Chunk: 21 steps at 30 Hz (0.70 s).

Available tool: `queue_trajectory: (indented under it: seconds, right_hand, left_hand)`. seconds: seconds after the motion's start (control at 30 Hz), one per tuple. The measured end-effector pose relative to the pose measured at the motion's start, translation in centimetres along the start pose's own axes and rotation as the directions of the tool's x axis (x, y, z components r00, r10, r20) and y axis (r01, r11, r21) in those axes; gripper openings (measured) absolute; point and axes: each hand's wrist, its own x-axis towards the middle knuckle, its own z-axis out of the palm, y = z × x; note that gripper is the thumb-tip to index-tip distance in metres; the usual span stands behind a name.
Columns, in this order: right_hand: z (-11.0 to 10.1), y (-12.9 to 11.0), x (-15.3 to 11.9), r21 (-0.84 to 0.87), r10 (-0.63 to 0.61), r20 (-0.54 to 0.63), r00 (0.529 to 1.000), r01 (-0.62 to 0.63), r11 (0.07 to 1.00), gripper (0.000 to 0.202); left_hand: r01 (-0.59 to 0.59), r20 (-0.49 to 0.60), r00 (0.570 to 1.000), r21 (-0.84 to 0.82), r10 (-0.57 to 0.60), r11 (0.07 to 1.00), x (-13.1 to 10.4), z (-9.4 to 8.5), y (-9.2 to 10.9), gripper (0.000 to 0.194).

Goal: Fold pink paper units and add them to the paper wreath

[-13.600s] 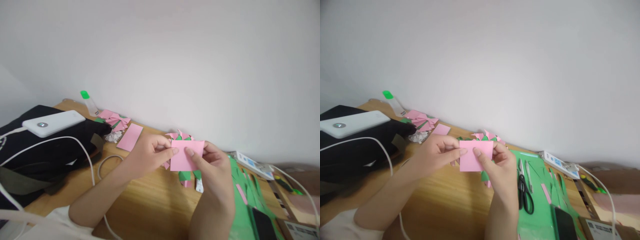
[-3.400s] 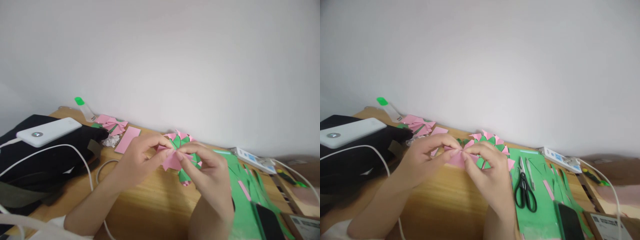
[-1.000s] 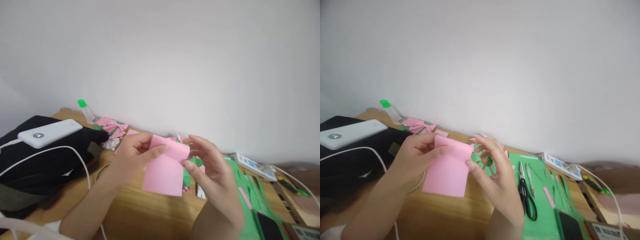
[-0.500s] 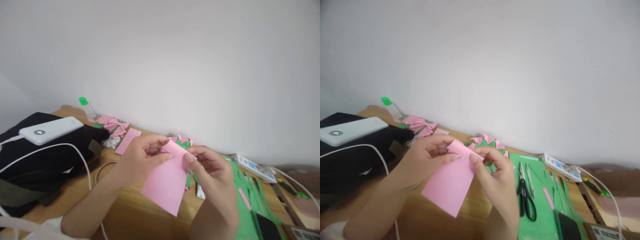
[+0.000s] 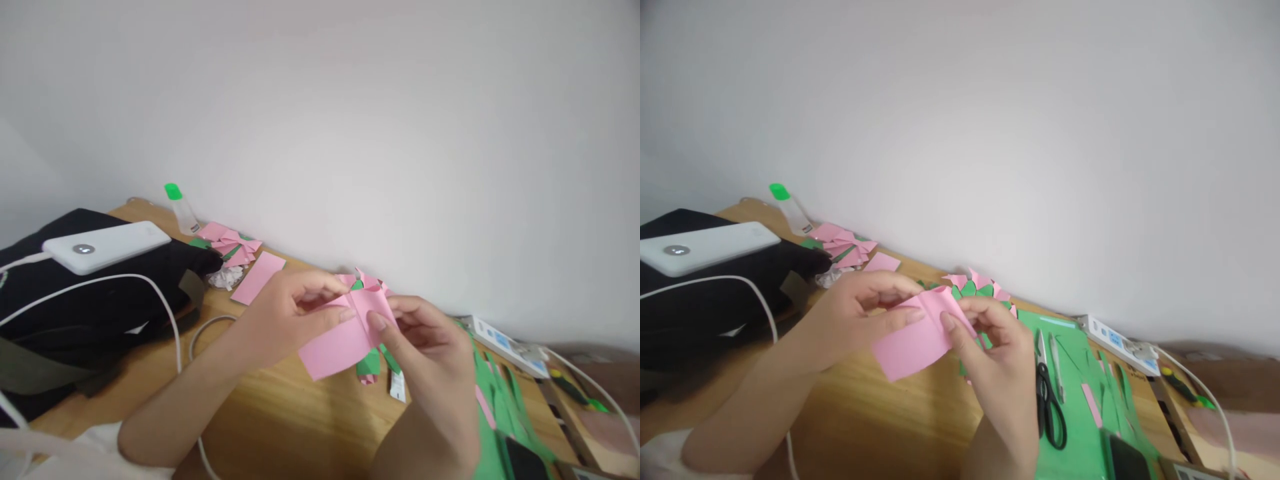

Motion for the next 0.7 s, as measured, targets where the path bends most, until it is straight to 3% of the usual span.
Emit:
queue_trajectory:
  seconds: [0.2, 0.4, 0.5, 0.7]
  right_hand:
    - [-0.1, -0.4, -0.1, -0.100, -0.064, 0.048, 0.997, 0.069, 0.993, 0.008]
    - [-0.5, -1.1, -0.2, -0.145, -0.125, 0.153, 0.980, 0.148, 0.978, 0.014]
    - [-0.5, -1.2, -0.4, -0.171, -0.178, 0.136, 0.974, 0.201, 0.965, 0.017]
    - [-0.5, -1.2, -0.9, -0.206, -0.207, 0.087, 0.974, 0.221, 0.953, 0.018]
  left_hand:
    - [-0.014, -0.032, 0.999, 0.060, 0.016, 0.998, 0.1, 0.1, 0.6, 0.022]
    - [-0.087, -0.036, 0.995, 0.181, 0.095, 0.980, -0.2, 0.2, 0.9, 0.017]
    - [-0.102, -0.008, 0.994, 0.266, 0.108, 0.959, -0.6, 0.2, 1.0, 0.023]
    - [-0.152, 0.012, 0.988, 0.275, 0.154, 0.949, -1.1, 0.0, 1.0, 0.021]
